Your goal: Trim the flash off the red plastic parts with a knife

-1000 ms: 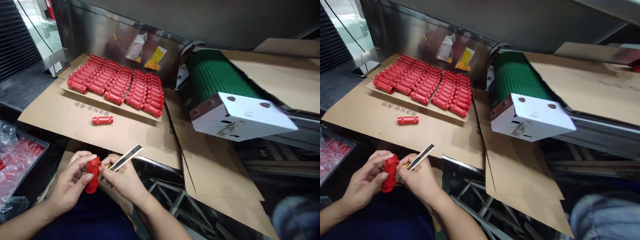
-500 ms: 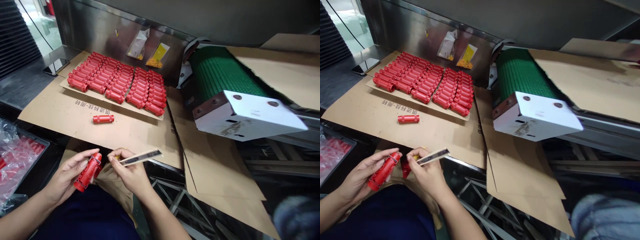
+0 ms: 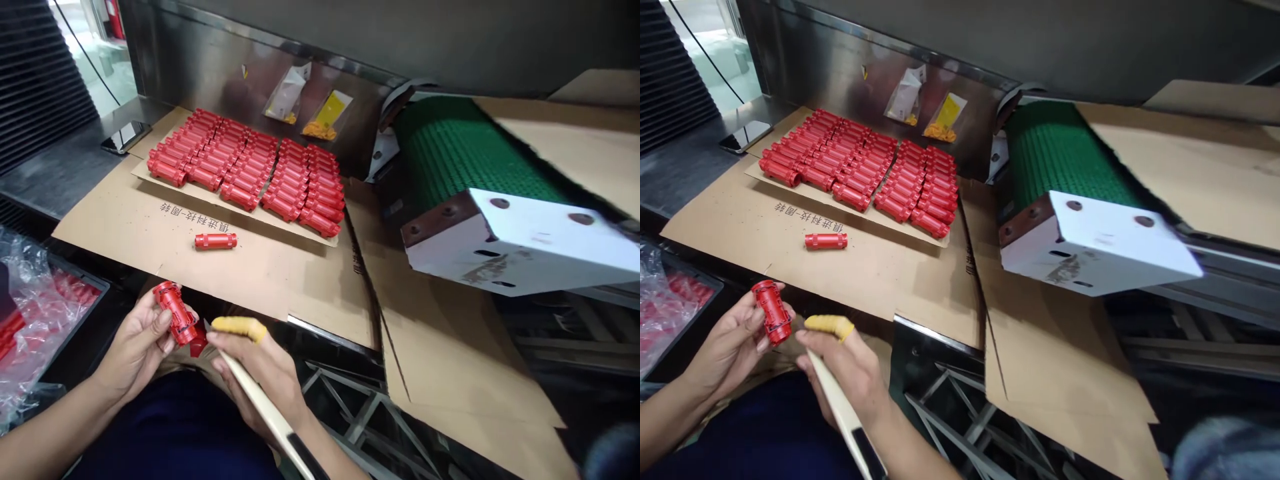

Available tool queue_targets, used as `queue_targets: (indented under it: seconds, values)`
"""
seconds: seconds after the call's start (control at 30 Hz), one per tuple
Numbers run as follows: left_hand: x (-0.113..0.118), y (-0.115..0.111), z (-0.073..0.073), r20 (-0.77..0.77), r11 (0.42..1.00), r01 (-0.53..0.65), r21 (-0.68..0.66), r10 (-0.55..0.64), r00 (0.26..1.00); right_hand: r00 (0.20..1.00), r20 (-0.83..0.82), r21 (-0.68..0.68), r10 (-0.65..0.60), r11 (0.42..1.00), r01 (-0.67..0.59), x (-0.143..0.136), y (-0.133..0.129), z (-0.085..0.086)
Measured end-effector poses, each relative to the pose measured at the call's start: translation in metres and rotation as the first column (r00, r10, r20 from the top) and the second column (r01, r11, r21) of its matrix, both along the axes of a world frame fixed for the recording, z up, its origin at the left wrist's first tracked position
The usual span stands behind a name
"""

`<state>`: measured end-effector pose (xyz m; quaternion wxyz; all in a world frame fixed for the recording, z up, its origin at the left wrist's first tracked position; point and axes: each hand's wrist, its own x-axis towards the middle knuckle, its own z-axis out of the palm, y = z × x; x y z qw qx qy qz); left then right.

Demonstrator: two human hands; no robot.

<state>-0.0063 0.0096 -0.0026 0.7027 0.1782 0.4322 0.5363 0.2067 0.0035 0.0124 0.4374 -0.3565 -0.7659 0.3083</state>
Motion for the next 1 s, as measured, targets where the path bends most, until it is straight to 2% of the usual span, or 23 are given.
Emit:
queue_targets:
  seconds: [0.1,0.27,0.43,0.57,0.73,0.8,0.9,0.97,1.0]
  values:
    - [0.001,-0.001,-0.002,0.065,0.995,0.086,-0.053,-0.082,0.995,0.988,-0.117,0.079,0.102,0.992,-0.094,-0.002,-0.002,-0.005]
    - [0.002,-0.003,-0.003,0.116,0.987,0.135,-0.089,-0.124,0.985,0.968,-0.221,0.063,0.118,0.992,-0.106,-0.011,-0.001,-0.017]
    - [0.003,-0.002,-0.001,0.140,0.984,0.138,-0.113,-0.122,0.983,0.966,-0.233,0.037,0.113,0.994,-0.107,-0.012,-0.002,-0.017]
    - [0.003,-0.001,-0.003,0.157,0.974,0.152,-0.166,-0.126,0.979,0.973,-0.178,-0.002,0.146,0.989,-0.149,-0.008,0.002,-0.016]
    - [0.004,-0.001,-0.007,0.178,0.955,0.195,-0.223,-0.157,0.971,0.971,0.082,0.144,0.224,0.962,-0.234,-0.004,0.009,-0.013]
    - [0.004,-0.001,-0.008,0.191,0.953,0.202,-0.225,-0.160,0.968,0.974,0.033,0.086,0.225,0.970,-0.227,-0.005,0.008,-0.013]
    - [0.003,-0.001,-0.009,0.193,0.958,0.213,-0.190,-0.177,0.965,0.974,-0.177,-0.053,0.142,0.987,-0.154,-0.009,0.001,-0.018]
    - [0.001,-0.002,-0.009,0.184,0.966,0.213,-0.146,-0.185,0.965,0.947,-0.318,-0.221,0.048,0.967,-0.124,-0.011,-0.003,-0.021]
    - [0.000,-0.002,-0.009,0.179,0.969,0.214,-0.126,-0.190,0.965,0.927,-0.375,-0.314,0.010,0.939,-0.137,-0.012,-0.005,-0.022]
